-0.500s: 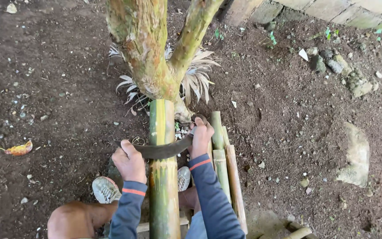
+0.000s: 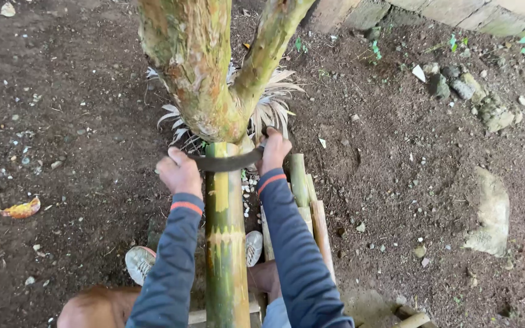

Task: Shaving the outer layer of a bamboo pole using a curved blade tool braced against a tree.

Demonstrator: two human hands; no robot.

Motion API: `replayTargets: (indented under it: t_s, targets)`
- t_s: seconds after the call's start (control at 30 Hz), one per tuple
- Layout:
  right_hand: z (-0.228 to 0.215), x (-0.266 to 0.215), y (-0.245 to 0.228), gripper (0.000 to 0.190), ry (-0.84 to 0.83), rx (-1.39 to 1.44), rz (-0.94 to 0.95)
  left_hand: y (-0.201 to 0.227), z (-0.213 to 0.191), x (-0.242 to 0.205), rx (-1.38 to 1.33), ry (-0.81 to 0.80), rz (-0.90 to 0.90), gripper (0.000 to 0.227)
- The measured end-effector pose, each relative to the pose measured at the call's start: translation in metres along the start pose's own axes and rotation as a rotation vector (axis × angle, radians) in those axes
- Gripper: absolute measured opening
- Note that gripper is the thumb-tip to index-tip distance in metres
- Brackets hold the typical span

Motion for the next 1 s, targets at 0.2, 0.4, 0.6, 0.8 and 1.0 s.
replayTargets:
  t_s: [0.2, 0.4, 0.6, 0.8, 1.0]
  targets:
    - [0.022, 0.017, -0.015, 0.020, 0.047, -0.062, 0.023, -0.045, 0.042, 0.038, 0.157, 0.139, 0.154, 0.048]
    - [0.002, 0.010, -0.020, 0.023, 0.013, -0.242, -0.315, 0.007, 0.011, 0.010, -0.128, -0.044, -0.388, 0.052]
    - [-0.024, -0.030, -0.007, 0.006, -0.026, -0.049, -0.071, 0.030, -0.032, -0.040, -0.327, -0.058, -0.366, 0.053]
    - [0.015, 0.005, -0.023, 0.012, -0.046, -0.101, -0.122, -0.010, 0.017, 0.012, -0.327, -0.062, -0.428, 0.049]
    - [0.009, -0.003, -0.021, 0.015, 0.075, -0.047, -0.064, 0.010, 0.025, 0.027, -0.169, -0.032, -0.363, 0.047]
Point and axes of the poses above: each hand's wrist, its own x-axis towards the middle knuckle, its own z-axis out of the palm, y = z × x, the point moved 4 cm from there along x, towards the middle knuckle, and after that the axes turned 12 degrees about -x, right-handed, at the moved point
